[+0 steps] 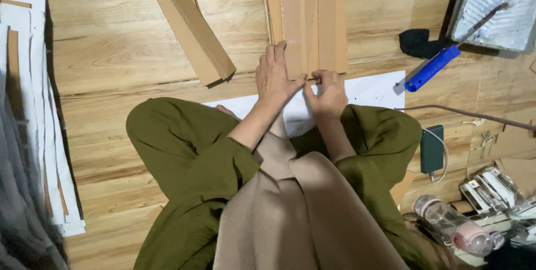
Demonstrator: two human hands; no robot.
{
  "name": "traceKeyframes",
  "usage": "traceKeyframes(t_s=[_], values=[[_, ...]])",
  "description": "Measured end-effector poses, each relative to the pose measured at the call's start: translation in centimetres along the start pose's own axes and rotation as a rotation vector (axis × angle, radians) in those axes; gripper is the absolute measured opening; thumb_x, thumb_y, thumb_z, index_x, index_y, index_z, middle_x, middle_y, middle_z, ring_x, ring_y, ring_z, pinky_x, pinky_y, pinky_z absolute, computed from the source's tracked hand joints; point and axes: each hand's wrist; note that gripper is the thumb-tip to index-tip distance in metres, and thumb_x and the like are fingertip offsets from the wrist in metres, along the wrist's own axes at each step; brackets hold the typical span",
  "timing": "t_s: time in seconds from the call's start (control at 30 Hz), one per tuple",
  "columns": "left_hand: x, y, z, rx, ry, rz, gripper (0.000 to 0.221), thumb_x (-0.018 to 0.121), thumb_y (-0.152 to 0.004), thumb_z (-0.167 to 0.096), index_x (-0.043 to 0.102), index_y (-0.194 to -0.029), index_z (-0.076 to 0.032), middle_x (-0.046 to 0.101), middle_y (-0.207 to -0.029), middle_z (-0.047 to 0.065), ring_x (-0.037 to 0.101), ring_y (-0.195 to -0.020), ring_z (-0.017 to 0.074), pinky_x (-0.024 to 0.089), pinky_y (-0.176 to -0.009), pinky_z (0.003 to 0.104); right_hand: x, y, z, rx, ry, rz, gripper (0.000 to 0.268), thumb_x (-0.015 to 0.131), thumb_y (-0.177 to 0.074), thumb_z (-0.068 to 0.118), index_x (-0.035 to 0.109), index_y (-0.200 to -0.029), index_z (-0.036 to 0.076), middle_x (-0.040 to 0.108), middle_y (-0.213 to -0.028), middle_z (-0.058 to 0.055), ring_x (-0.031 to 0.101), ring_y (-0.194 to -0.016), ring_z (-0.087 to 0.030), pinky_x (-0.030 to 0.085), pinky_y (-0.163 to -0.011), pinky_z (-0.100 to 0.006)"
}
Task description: The person applies a coating to cardboard pieces using a roller and then places the pieces onto a sheet of paper by hand while sitting on a wooden floor.
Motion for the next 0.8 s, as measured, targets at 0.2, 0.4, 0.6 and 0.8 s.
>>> traceKeyframes(t_s=[0.2,0.4,0.6,0.8], values=[[0.4,-0.1,-0.2,-0.091,0.031,-0.023,0.082,0.080,-0.063,-0.016,0.036,-0.131,-0.003,0.043,-0.114,0.015,0.053,-0.098,0.0402,0.050,-0.078,0.054,0.0,-0.4,4.4,0.186,0.009,-0.057,0.024,0.066,-0.078,0.041,0.059,-0.088,0.020,0.048,-0.069,0.004,0.058,-0.075,-0.017,0.050,-0.071,-0.033],[0.4,-0.3,0.7,-0.158,0.114,-0.035,0.079,0.076,-0.062,-0.008,0.036,-0.130,-0.003,0.043,-0.110,0.016,0.055,-0.096,0.0433,0.050,-0.077,0.056,0.1,-0.6,5.1,0.327,-0.008,0.065,0.032,0.070,-0.074,0.045,0.059,-0.091,0.020,0.050,-0.070,0.004,0.060,-0.078,-0.018,0.050,-0.075,-0.039],[-0.3,-0.4,1.8,-0.335,0.227,-0.019,0.064,0.069,-0.066,-0.004,0.045,-0.125,-0.006,0.053,-0.110,0.013,0.059,-0.100,0.0407,0.049,-0.082,0.054,-0.6,-0.9,5.4,0.336,-0.097,0.151,0.027,0.076,-0.072,0.030,0.061,-0.092,0.019,0.053,-0.074,0.004,0.060,-0.077,-0.019,0.050,-0.074,-0.039],[2.0,-1.4,6.5,-0.449,0.507,0.005,0.028,0.067,-0.068,-0.021,0.065,-0.095,-0.026,0.068,-0.073,-0.008,0.069,-0.069,0.0117,0.053,-0.064,0.028,-0.8,-1.4,5.5,0.337,-0.295,0.152,0.015,0.068,-0.083,0.035,0.068,-0.087,0.020,0.056,-0.070,0.006,0.059,-0.065,-0.010,0.049,-0.068,-0.031]])
Point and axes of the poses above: each hand's wrist, its own y-axis away from the middle knuckle, its own x-axis out of the palm, z = x × y
